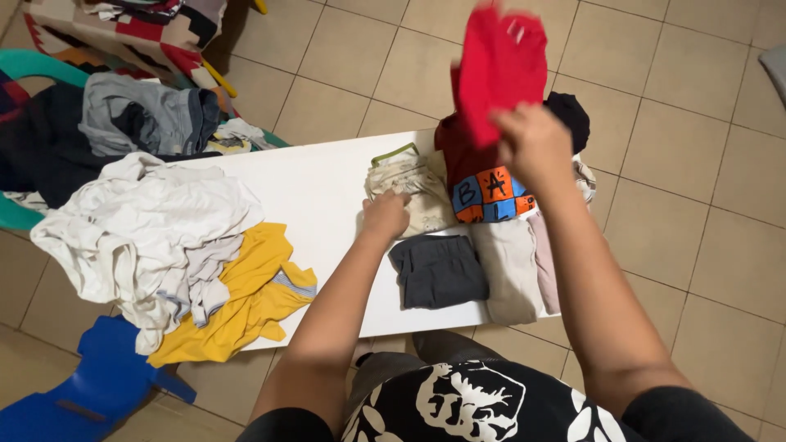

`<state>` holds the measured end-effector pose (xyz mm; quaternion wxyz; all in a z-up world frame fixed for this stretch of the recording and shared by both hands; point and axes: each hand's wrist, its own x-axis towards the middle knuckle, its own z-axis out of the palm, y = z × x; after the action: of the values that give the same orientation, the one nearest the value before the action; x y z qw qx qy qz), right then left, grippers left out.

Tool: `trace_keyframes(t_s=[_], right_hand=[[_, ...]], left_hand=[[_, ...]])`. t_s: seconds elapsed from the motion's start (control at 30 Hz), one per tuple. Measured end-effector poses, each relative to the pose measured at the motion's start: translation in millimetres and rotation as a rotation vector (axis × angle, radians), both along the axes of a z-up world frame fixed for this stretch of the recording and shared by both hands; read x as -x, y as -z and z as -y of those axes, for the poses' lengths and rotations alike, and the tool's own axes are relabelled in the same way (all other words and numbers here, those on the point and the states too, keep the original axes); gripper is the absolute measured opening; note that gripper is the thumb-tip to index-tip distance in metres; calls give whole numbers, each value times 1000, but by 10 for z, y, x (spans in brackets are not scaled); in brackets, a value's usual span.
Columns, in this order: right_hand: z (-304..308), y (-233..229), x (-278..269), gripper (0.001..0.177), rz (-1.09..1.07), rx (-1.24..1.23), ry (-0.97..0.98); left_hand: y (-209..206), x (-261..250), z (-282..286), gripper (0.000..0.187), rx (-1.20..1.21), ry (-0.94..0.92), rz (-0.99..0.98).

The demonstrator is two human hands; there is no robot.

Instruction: Fold various pieces of clothing on a white table.

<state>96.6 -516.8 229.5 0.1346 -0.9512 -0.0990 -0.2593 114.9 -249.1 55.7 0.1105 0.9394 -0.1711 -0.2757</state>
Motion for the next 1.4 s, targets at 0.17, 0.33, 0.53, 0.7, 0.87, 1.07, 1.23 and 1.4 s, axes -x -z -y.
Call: trace_keyframes(t_s=[0.17, 0.33, 0.53, 0.7, 0.87, 1.07, 1.23, 1.4], right_hand=[[58, 1238, 448, 40, -964, 253, 202], [11, 1215, 542, 35, -1079, 327, 300], [45, 1373, 418, 59, -514, -81, 295], [20, 1464, 428, 68, -755, 1, 306], [27, 1418, 484, 54, -645, -72, 242], [-220, 1371, 379, 42, -453, -223, 40], [-693, 1239, 200, 42, -528, -301, -127], [-1285, 1211, 72, 47, -671, -306, -326]], left_hand=[[451, -74, 243, 32, 498, -286, -108], [672, 20, 464, 32, 715, -263, -123], [621, 97, 673, 56, 842, -337, -288], [818, 19, 659, 48, 960, -288, -332], [723, -187, 323, 34, 946, -559, -286], [428, -194, -349, 31, 1234, -847, -281], [-39, 12, -1019, 33, 1213, -960, -237], [-186, 256, -1871, 31, 1196, -1113, -168]])
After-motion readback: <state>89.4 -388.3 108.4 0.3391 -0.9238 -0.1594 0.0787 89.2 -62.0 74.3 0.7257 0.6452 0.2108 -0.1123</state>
